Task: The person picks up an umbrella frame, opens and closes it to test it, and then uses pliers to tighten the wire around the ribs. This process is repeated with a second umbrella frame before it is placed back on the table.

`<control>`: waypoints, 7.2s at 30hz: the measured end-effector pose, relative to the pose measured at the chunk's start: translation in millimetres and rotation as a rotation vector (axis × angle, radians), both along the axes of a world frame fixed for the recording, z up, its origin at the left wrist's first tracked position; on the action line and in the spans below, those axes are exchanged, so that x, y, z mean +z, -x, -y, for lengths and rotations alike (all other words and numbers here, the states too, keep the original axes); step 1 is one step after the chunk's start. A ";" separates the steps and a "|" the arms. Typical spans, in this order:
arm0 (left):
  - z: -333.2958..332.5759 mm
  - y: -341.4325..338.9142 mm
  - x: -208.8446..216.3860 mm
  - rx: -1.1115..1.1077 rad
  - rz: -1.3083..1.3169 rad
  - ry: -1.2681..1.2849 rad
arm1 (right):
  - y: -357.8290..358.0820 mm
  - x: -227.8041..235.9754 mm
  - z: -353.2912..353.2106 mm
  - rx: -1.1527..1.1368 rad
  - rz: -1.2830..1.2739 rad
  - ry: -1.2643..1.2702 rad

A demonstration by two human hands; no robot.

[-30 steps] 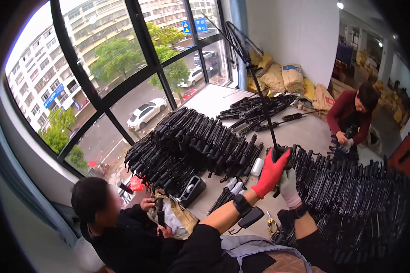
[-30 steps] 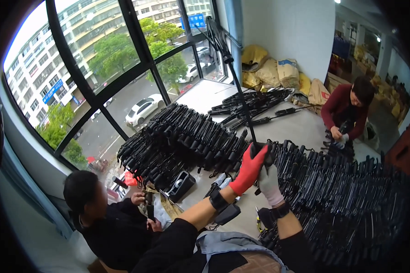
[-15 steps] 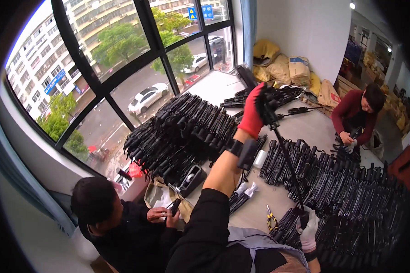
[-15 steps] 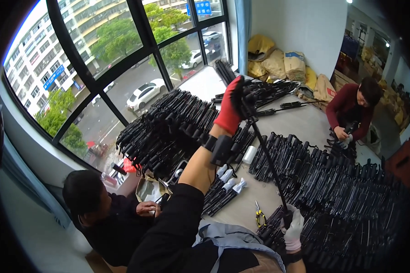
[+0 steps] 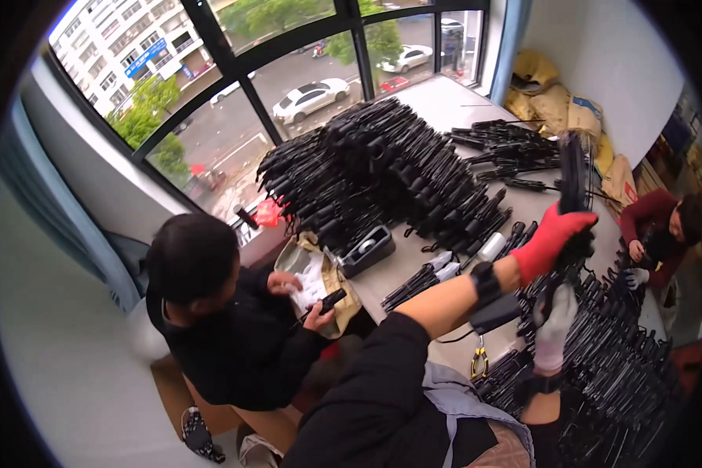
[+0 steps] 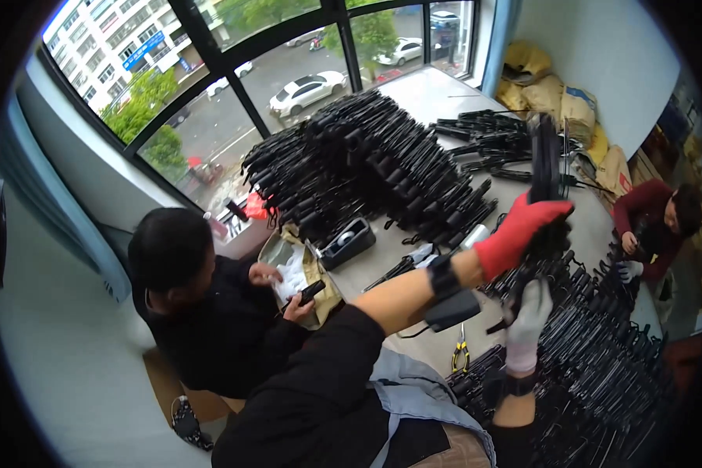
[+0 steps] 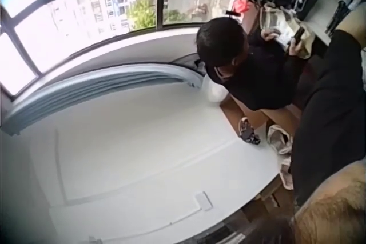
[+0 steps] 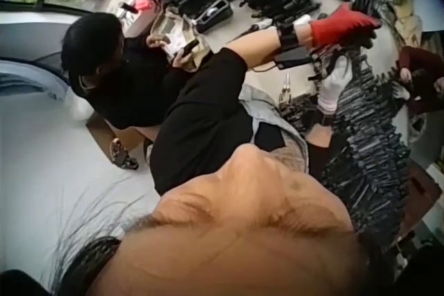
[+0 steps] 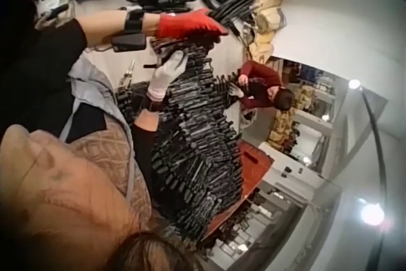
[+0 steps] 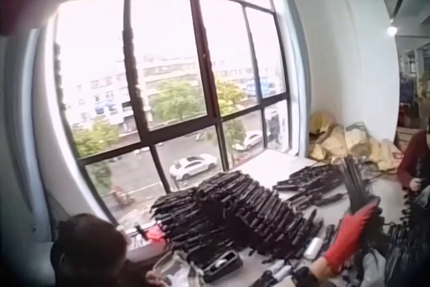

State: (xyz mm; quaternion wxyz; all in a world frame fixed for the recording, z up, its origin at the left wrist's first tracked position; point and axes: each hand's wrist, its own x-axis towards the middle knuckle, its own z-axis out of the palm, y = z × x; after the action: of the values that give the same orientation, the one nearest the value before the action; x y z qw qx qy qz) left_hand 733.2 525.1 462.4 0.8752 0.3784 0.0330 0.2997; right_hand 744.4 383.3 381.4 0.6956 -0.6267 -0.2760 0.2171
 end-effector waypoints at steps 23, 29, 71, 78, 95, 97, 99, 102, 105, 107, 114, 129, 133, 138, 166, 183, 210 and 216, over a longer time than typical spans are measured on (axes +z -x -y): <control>-88.4 83.6 -64.4 0.509 -0.141 -0.554 | 8.5 -26.5 74.2 0.179 -0.088 -0.068; -156.6 14.9 -7.5 -0.405 0.353 0.146 | 51.1 -31.5 156.2 0.234 -0.248 0.078; 0.1 71.4 -103.8 -0.152 -0.494 -1.327 | -40.2 113.6 33.0 0.320 1.147 0.989; 3.0 84.5 -99.7 -0.355 -0.472 -0.715 | -39.2 73.7 26.5 0.582 0.141 0.828; -30.7 154.3 -162.8 -0.320 -0.937 0.181 | -12.7 -297.5 78.7 0.288 -0.040 1.341; -28.6 157.4 -157.8 -0.335 -0.956 0.201 | -24.3 -290.9 97.3 0.377 -0.073 1.033; -27.1 162.0 -155.3 -0.344 -1.005 0.247 | -31.0 -233.7 98.1 0.501 -0.350 0.689; -19.9 170.4 -142.4 -0.348 -0.984 0.255 | -16.7 -81.9 111.9 0.538 -0.876 0.558; -17.2 167.2 -152.0 -0.396 -0.949 0.283 | 14.2 -60.5 146.5 0.611 -1.091 0.368; -12.9 166.9 -160.9 -0.430 -0.900 0.328 | 35.7 -50.2 141.6 0.735 -1.295 0.113; 2.3 143.8 -135.5 -0.599 -0.794 0.176 | 44.9 -78.4 110.4 0.560 -0.788 0.361; 30.3 148.7 -100.0 -0.689 -0.830 -0.126 | -41.1 42.1 84.1 0.553 -0.303 0.607; 31.8 147.9 -102.1 -0.696 -0.836 -0.152 | -51.2 34.3 84.3 0.544 0.215 0.772; 33.2 146.0 -101.5 -0.681 -0.851 -0.187 | -50.3 26.6 84.3 0.406 1.133 1.038; 26.1 130.0 -142.6 -0.655 -0.946 -0.147 | -69.8 -4.8 12.1 0.542 1.457 1.314; 17.2 123.3 -152.4 -0.397 -0.540 0.467 | 22.6 -29.0 87.4 0.579 -0.183 1.010; 31.2 130.4 -160.0 -0.136 -0.690 0.242 | 59.9 -35.6 55.1 0.802 0.567 1.241; 27.0 138.8 -174.9 0.058 -0.643 0.375 | 57.0 -30.4 53.4 0.772 0.329 1.189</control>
State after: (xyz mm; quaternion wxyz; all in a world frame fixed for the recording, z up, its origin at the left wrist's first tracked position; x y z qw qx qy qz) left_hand 594.4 498.1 287.4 0.8655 0.2850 0.3712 0.1788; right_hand 687.4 329.9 350.9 0.0607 -0.7812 -0.4139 0.4633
